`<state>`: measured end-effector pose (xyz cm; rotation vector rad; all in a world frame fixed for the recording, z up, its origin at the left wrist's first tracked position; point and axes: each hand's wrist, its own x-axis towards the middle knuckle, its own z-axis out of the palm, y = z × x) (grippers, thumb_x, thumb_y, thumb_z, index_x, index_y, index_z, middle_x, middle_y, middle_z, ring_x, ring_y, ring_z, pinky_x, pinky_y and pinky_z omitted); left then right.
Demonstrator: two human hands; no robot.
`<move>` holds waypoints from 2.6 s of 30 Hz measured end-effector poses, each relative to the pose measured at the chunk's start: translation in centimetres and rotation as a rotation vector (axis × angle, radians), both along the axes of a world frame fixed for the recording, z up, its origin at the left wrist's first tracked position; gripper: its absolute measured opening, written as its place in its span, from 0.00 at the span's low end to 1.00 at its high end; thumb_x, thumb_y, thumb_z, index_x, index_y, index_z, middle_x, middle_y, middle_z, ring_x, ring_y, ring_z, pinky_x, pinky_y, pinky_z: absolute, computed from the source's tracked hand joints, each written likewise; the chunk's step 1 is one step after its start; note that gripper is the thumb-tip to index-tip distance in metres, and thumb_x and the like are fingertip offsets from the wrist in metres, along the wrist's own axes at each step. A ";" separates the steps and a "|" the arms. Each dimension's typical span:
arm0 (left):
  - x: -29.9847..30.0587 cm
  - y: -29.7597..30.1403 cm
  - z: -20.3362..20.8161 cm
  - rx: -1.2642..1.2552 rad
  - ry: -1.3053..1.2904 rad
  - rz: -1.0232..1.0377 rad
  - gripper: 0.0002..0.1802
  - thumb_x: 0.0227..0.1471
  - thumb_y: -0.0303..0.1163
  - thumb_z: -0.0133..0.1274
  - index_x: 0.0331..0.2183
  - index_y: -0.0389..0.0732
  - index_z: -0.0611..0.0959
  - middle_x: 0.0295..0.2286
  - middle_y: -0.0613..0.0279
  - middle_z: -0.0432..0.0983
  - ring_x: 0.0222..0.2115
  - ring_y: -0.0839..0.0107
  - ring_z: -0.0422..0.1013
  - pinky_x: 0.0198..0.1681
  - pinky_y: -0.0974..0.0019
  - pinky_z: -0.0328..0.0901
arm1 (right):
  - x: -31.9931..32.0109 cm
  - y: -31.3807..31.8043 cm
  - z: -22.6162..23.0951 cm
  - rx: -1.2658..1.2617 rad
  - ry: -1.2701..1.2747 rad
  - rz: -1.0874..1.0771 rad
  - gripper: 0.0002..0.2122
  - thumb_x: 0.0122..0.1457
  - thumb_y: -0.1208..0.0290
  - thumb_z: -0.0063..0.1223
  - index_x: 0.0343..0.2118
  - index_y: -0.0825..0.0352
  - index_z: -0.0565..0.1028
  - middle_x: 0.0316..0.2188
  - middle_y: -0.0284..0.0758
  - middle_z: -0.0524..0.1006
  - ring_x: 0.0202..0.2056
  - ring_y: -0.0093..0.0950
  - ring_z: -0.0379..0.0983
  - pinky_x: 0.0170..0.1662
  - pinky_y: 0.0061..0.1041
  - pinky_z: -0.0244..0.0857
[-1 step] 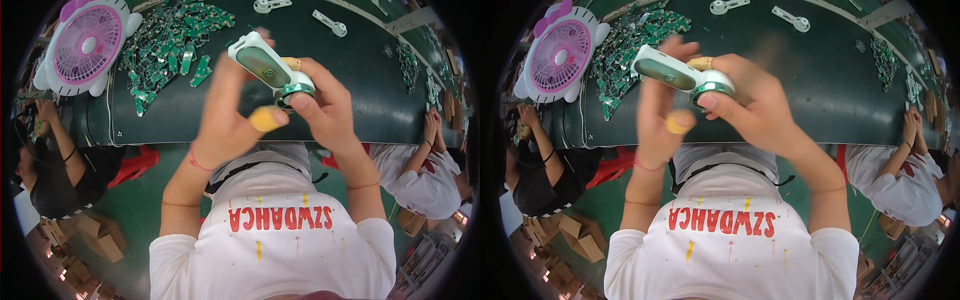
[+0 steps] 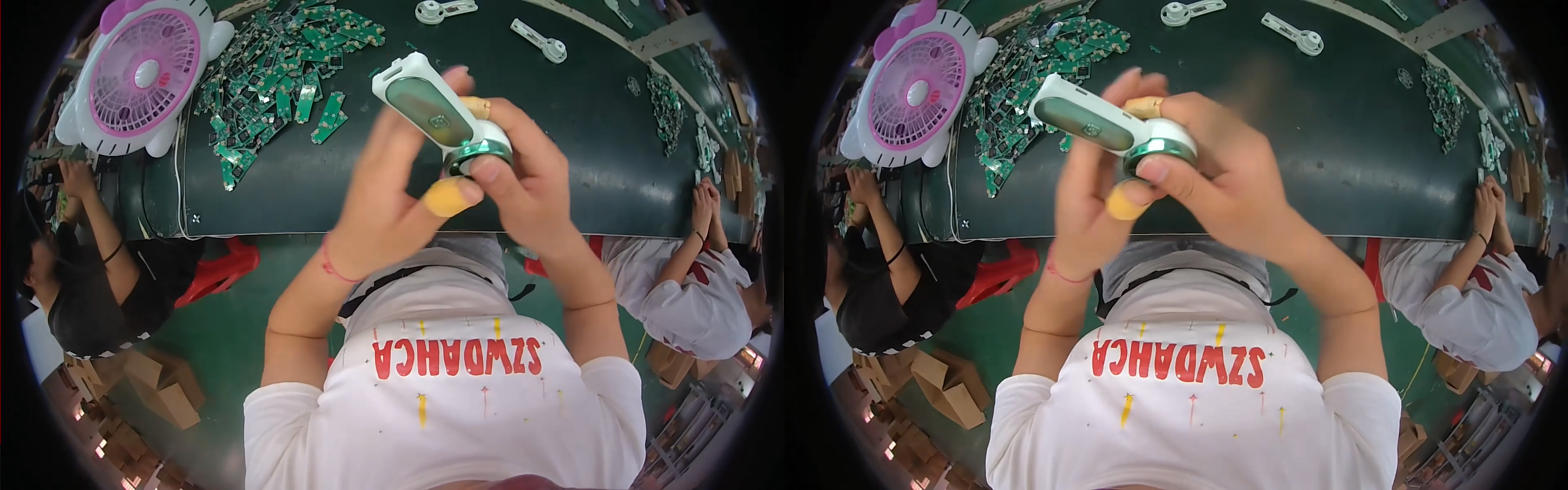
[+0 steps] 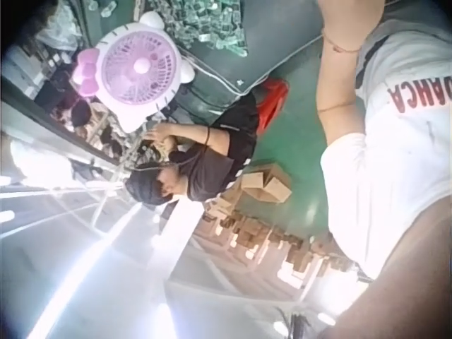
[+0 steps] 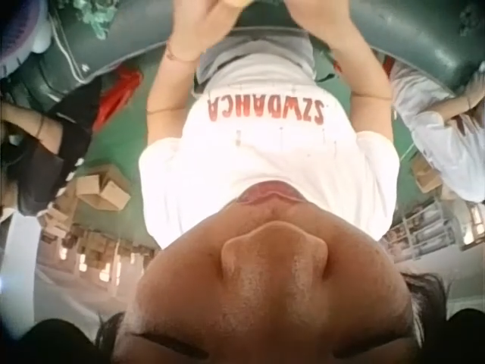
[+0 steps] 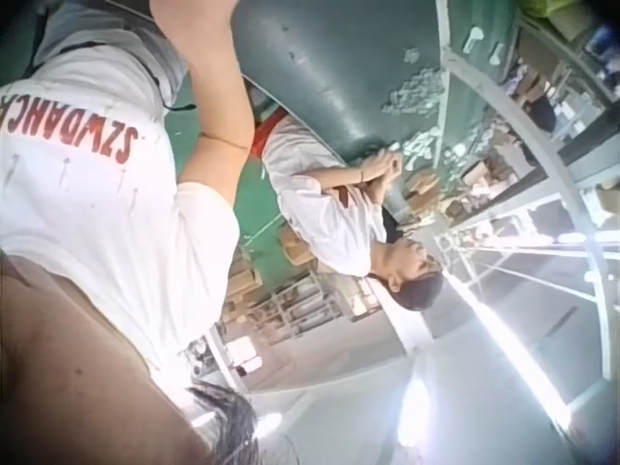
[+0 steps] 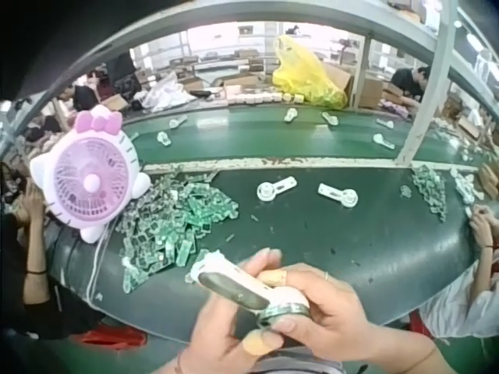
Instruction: The person assembles mini fans by hand, combining a PCB, a motor, and a fan housing into a plastic shell.
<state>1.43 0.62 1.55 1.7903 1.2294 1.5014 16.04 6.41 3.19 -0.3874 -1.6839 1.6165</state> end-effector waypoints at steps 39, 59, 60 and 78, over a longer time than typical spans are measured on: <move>3.7 1.0 1.0 0.211 -0.099 0.349 0.26 0.44 0.27 0.53 0.48 0.35 0.70 0.41 0.51 0.72 0.42 0.54 0.69 0.49 0.58 0.60 | -4.8 -0.1 -1.2 0.010 0.311 -0.342 0.39 0.53 0.36 0.27 0.58 0.65 0.49 0.60 0.34 0.49 0.58 0.24 0.48 0.56 0.23 0.48; 1.7 2.6 0.0 0.141 -0.387 0.226 0.26 0.40 0.15 0.48 0.46 0.41 0.73 0.39 0.55 0.74 0.36 0.63 0.73 0.40 0.69 0.67 | -4.5 1.9 -1.8 -0.022 0.202 -0.194 0.38 0.51 0.38 0.37 0.56 0.66 0.53 0.58 0.38 0.51 0.58 0.32 0.50 0.56 0.32 0.52; 1.4 2.6 -0.1 0.143 -0.382 0.224 0.26 0.40 0.15 0.48 0.46 0.41 0.73 0.39 0.55 0.74 0.36 0.63 0.73 0.40 0.69 0.67 | -4.3 2.1 -1.7 -0.054 0.209 -0.194 0.38 0.51 0.38 0.38 0.56 0.66 0.53 0.59 0.38 0.51 0.58 0.32 0.51 0.56 0.32 0.52; -1.7 0.5 0.6 -0.136 -0.564 -0.295 0.22 0.57 0.34 0.40 0.51 0.33 0.63 0.48 0.54 0.65 0.41 0.73 0.67 0.41 0.76 0.63 | -0.5 1.2 -0.4 -0.112 -0.079 0.112 0.13 0.58 0.70 0.46 0.43 0.72 0.66 0.33 0.37 0.73 0.32 0.25 0.72 0.37 0.21 0.66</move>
